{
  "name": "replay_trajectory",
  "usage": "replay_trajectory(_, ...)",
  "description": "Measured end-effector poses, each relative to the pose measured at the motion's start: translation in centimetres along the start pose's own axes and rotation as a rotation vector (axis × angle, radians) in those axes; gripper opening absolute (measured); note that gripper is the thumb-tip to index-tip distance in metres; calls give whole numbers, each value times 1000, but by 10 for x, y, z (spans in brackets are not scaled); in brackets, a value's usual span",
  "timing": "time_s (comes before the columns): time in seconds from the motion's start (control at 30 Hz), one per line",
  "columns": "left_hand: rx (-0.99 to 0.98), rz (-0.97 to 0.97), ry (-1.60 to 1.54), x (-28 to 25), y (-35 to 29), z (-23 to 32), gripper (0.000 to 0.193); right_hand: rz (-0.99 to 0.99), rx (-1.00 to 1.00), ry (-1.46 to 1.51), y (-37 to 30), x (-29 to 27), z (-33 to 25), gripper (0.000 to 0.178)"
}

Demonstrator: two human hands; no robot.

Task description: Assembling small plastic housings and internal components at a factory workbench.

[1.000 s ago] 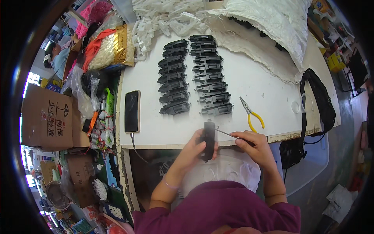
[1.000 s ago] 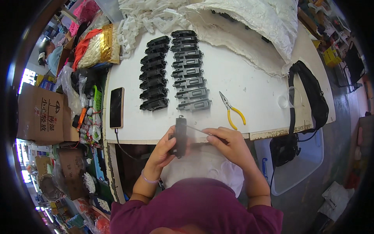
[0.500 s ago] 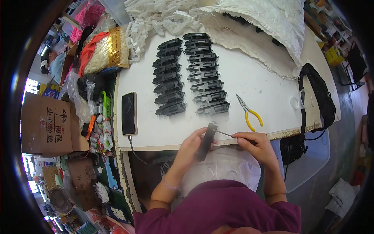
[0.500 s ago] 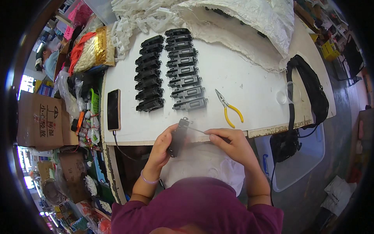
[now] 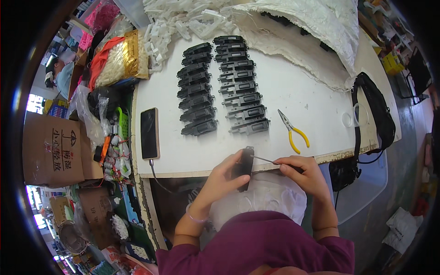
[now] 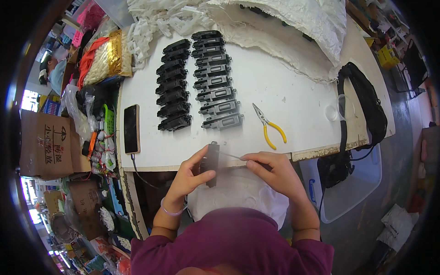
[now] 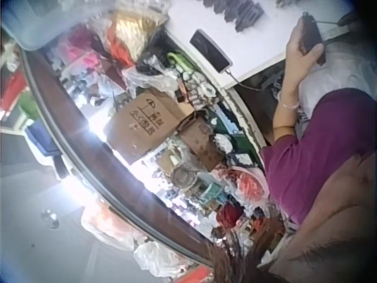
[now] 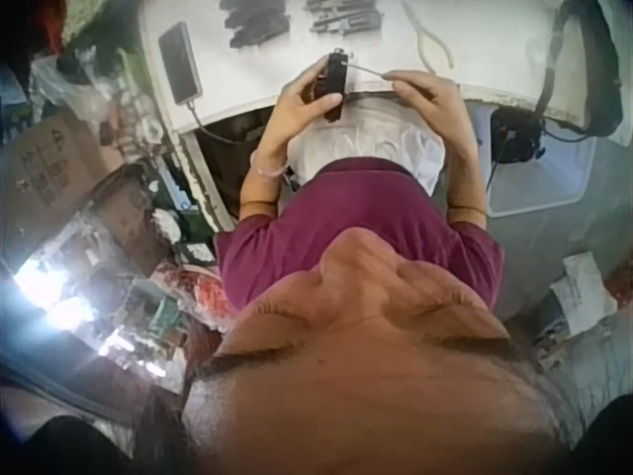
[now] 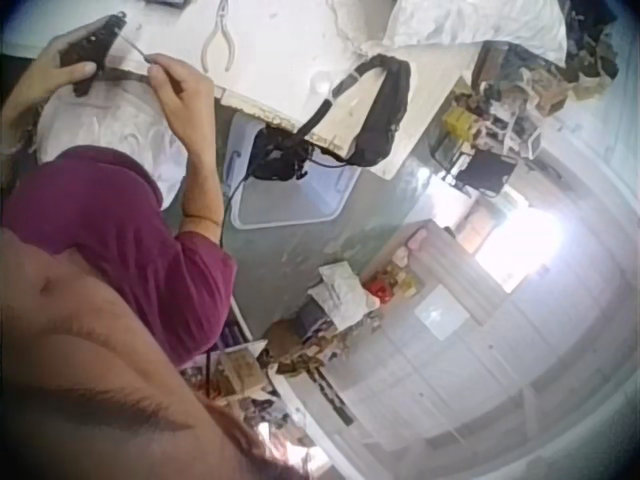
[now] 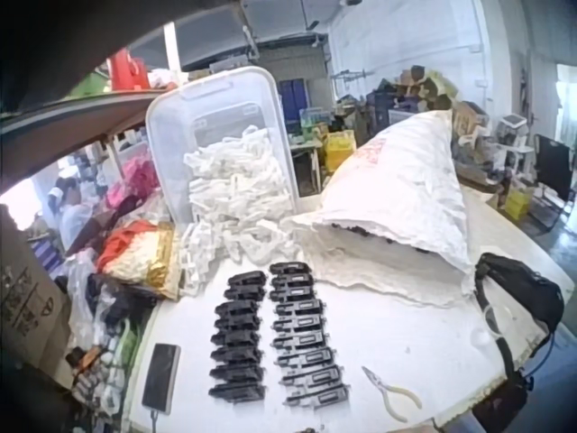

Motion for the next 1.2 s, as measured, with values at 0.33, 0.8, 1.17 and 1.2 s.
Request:
replay_trajectory(0.33,-165,-99,226,6,4,14,62,-123,102,208,5,-4,24,20)
replay_trajectory(0.8,-89,-40,-225,1,28,19,77,-128,-107,-132,-14,5,-3,21)
replay_trajectory(1.17,-56,-36,-159,5,27,24,78,-229,18,-57,-13,9,7,21)
replay_trajectory(1.2,-62,-37,-141,6,27,24,77,-238,41,-23,-12,9,10,21)
Point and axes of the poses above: each hand's wrist, its own y-axis towards the middle knuckle, its own x-axis out of the palm, z = x × y, the point moved 6 cm from there along y, towards the middle knuckle
